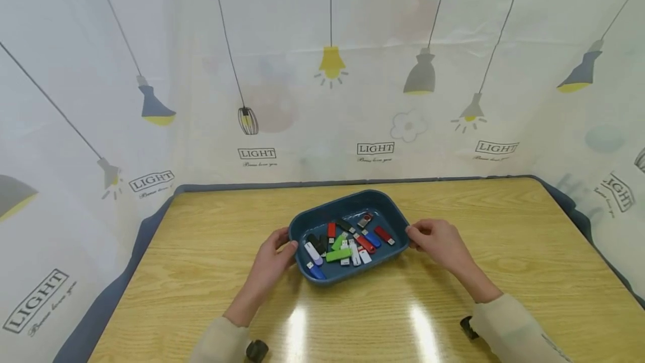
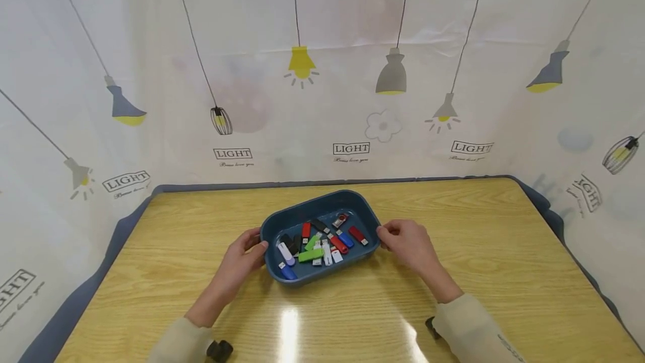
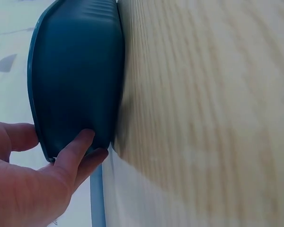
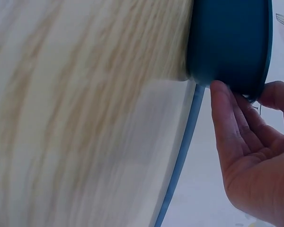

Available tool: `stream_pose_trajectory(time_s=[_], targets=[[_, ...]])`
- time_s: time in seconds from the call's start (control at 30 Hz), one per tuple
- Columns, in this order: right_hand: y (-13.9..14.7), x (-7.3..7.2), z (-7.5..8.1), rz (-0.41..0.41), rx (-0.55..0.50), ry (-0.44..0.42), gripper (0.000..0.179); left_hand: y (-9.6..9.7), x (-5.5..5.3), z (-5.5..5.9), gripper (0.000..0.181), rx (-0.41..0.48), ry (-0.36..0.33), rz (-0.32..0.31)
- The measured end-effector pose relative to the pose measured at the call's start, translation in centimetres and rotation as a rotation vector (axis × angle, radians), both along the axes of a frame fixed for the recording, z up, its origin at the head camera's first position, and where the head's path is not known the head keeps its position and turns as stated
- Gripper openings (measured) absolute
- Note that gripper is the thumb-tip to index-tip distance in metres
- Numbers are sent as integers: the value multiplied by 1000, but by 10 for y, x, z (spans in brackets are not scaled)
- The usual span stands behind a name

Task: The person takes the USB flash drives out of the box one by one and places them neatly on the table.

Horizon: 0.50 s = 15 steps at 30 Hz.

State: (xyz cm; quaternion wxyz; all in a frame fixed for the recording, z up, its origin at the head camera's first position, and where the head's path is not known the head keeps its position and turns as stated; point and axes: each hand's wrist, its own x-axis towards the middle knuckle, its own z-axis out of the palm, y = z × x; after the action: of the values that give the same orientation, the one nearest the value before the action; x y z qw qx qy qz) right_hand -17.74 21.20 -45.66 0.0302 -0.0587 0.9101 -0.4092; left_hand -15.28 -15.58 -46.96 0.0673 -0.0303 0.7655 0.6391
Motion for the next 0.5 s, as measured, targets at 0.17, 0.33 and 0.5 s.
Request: stream_pose_trajectory(time_s=[0.17,0.33,0.5], targets=[[7,5,2,-14,14,-24,28,6,-8,-2,48,12,9,-16],[15,11,2,-22,8,-50,28,15,-17,-4,49,30,23,-34],[25,17,2,-28,-3,-66,30,24,-21,-7,47,33,37,-47]])
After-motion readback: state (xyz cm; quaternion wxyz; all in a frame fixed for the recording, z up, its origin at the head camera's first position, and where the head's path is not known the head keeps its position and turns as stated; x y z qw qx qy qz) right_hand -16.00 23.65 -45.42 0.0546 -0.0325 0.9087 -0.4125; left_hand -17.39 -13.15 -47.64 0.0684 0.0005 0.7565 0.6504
